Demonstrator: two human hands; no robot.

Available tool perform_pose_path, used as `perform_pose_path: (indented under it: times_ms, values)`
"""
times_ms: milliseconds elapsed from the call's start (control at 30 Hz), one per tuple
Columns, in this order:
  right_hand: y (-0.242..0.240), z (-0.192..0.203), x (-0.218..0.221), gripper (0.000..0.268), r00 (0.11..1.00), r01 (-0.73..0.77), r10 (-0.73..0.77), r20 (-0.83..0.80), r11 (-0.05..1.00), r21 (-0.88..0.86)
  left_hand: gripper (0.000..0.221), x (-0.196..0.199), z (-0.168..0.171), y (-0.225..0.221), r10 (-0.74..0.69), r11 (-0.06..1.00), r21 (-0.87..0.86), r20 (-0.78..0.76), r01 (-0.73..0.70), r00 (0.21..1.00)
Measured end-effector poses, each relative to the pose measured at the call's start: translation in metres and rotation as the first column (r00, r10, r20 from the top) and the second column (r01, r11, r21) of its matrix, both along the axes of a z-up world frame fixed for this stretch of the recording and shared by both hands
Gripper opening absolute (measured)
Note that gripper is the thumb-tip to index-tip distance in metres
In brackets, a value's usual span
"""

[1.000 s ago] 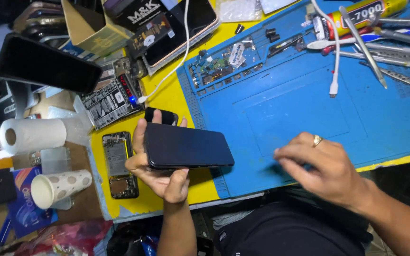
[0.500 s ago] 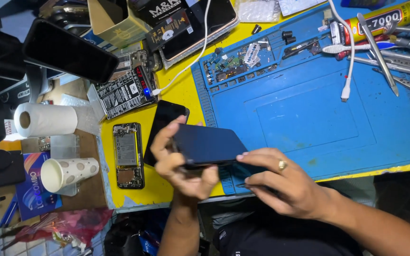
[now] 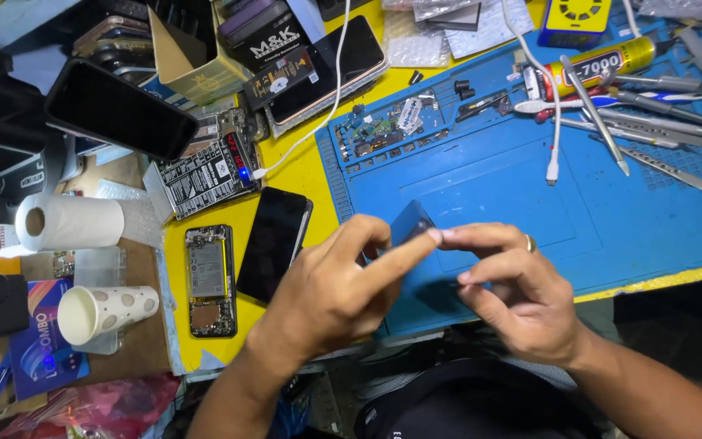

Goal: A technician cleans the frame of a mobile phone using a tool and then proceeds to reassemble the screen and back cover.

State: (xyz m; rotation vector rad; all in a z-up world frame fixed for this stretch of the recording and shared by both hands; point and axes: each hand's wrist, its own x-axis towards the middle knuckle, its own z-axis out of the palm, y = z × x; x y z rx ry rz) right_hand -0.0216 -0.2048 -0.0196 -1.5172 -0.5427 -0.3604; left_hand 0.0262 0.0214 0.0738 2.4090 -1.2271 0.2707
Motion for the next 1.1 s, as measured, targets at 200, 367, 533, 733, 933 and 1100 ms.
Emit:
perform_pose_path:
  times_ms: [200, 367, 533, 733, 933, 1100]
  values:
    - [0.003, -0.004, 0.005, 0.008, 0.976, -0.145, 0.182, -0.118, 0.953, 0.266, 0.086, 0.024, 0.043, -0.005, -0.032, 0.951, 0.259, -0.456, 0.167, 0.889]
    - [0.002, -0.007, 0.008, 0.009, 0.954, -0.187, 0.259, -0.148, 0.906, 0.381, 0.066, 0.04, 0.039, -0.007, -0.192, 0.929, 0.284, -0.179, 0.237, 0.965]
    - [-0.007, -0.006, -0.001, 0.005, 0.95, -0.169, 0.251, -0.186, 0.914, 0.367, 0.047, 0.047, 0.007, -0.016, -0.287, 0.956, 0.024, -0.142, 0.294, 0.947]
    - [-0.032, -0.024, -0.018, 0.008, 0.95, -0.053, 0.154, -0.271, 0.936, 0.347, 0.014, 0.005, -0.029, -0.04, -0.116, 0.971, -0.205, 0.065, 0.127, 0.991]
    - [-0.062, -0.029, -0.028, 0.011, 0.957, 0.215, -0.228, -0.181, 0.973, -0.089, 0.024, -0.029, -0.058, -0.059, -0.051, 0.978, -0.19, 0.176, 0.085, 0.983]
    - [-0.079, -0.026, -0.035, 0.016, 0.961, 0.269, -0.273, 0.044, 0.882, -0.386, 0.016, -0.038, -0.077, -0.068, -0.004, 0.99, -0.134, 0.219, 0.034, 0.976]
